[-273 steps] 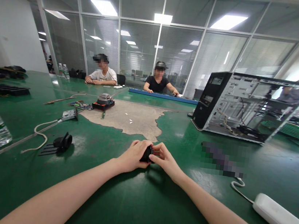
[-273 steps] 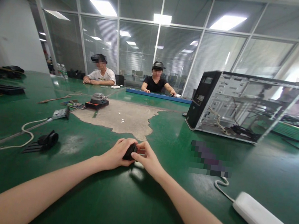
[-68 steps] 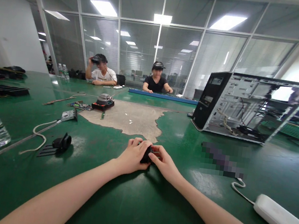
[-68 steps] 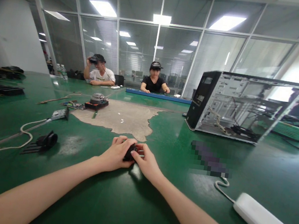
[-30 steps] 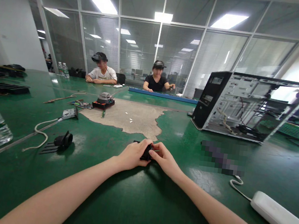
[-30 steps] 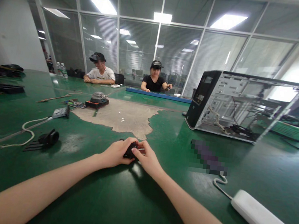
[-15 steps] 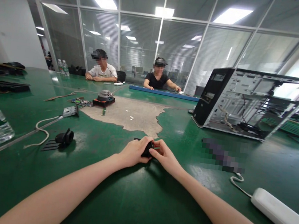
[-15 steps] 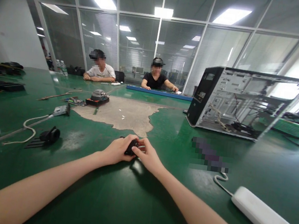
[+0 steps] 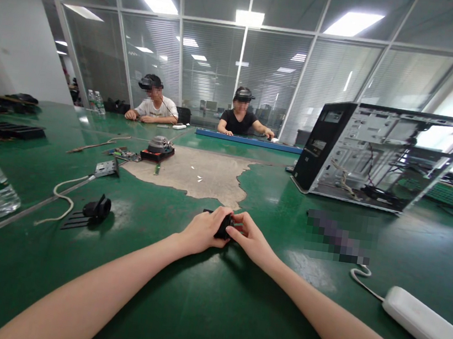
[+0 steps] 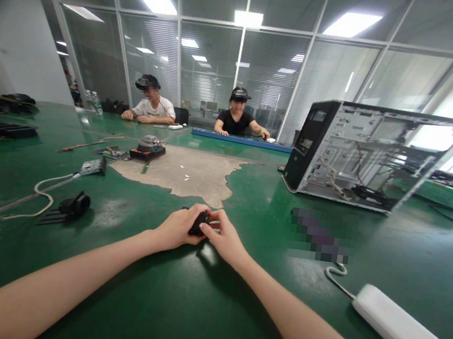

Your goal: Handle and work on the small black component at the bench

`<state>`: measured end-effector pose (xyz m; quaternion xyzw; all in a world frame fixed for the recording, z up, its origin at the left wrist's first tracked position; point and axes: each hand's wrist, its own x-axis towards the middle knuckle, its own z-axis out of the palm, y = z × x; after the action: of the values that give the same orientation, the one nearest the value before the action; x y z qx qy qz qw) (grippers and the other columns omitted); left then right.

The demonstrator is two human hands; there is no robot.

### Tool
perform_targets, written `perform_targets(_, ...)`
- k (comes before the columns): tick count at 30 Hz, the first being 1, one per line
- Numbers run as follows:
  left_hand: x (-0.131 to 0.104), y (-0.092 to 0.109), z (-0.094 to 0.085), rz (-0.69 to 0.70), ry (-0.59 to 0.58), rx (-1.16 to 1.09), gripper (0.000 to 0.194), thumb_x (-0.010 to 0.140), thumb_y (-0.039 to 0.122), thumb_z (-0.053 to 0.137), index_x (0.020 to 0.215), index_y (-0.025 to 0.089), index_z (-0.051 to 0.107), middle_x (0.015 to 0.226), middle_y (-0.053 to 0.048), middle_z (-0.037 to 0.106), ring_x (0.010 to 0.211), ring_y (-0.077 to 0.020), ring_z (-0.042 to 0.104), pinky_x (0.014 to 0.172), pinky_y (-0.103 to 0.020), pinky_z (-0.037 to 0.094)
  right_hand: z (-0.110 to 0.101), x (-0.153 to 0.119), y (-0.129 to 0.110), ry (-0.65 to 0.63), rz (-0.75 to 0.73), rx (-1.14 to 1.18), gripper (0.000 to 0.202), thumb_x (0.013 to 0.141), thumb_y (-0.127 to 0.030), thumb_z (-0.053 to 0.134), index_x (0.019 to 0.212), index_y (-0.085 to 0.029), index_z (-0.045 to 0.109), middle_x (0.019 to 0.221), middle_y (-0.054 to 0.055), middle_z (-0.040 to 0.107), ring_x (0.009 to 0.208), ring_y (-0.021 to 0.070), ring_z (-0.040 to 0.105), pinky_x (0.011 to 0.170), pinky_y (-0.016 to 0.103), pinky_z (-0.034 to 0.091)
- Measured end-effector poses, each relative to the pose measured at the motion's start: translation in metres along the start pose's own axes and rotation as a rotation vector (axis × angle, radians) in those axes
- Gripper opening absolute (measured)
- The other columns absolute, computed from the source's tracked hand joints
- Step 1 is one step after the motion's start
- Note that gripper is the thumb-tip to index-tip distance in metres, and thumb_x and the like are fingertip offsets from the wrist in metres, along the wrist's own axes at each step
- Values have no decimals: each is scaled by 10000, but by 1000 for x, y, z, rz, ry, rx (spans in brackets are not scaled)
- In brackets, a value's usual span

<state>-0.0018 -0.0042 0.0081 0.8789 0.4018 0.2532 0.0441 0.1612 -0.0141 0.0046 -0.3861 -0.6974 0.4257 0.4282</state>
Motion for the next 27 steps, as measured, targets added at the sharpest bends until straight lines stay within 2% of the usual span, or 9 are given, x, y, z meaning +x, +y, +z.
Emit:
perform_targets(2,0,0,0,10,6,3,575,656,267,607,1136,223,294,1095,-47,496,855,-225,566,710,-315,421,-1,-3,-3,-28,-53,21,203,725,-279,576,869,-211,450,913,13,508,891,149,533,753,300,491)
perform_targets(5,0,-1,1,18,16,2,568,666,283,599,1140,222,291,1095,-52,492,860,-224,564,717,-321,419,0,-5,-4,18,-87,10,146,740,-289,554,825,-210,465,899,11,496,931,156,514,749,285,494)
perform_targets(8,0,-1,2,10,16,5,553,677,295,591,1140,225,296,1103,-51,489,848,-223,567,712,-323,423,2,-2,-2,63,-59,-2,152,748,-302,542,825,-205,454,873,9,500,877,153,535,728,296,496)
perform_targets(11,1,0,2,10,12,2,572,668,287,600,1146,227,291,1110,-49,489,862,-227,563,723,-323,426,2,2,2,84,-4,-9,239,731,-293,563,910,-200,435,894,25,511,863,156,543,730,315,492)
perform_targets(14,0,-1,2,14,13,1,578,664,289,602,1146,222,291,1109,-53,490,859,-226,562,720,-323,427,0,2,3,45,12,-16,243,737,-287,556,928,-192,440,896,32,527,857,153,548,757,327,483)
perform_targets(18,0,-1,2,10,12,14,571,654,262,600,1136,219,296,1103,-51,491,846,-222,565,708,-318,425,-1,-3,1,-22,-57,27,200,730,-279,571,862,-207,440,889,4,524,852,140,556,736,290,496)
perform_targets(23,1,-1,2,14,9,9,586,649,283,609,1136,217,291,1113,-48,490,864,-233,561,722,-326,428,2,-2,2,80,-98,-32,125,754,-291,531,827,-203,480,870,9,518,876,155,547,724,282,492)
perform_targets(27,1,-1,0,9,3,7,587,650,279,606,1140,215,290,1114,-51,488,865,-233,560,725,-327,430,3,3,7,107,-40,-46,198,741,-298,545,895,-203,463,878,22,531,862,161,552,703,296,491)
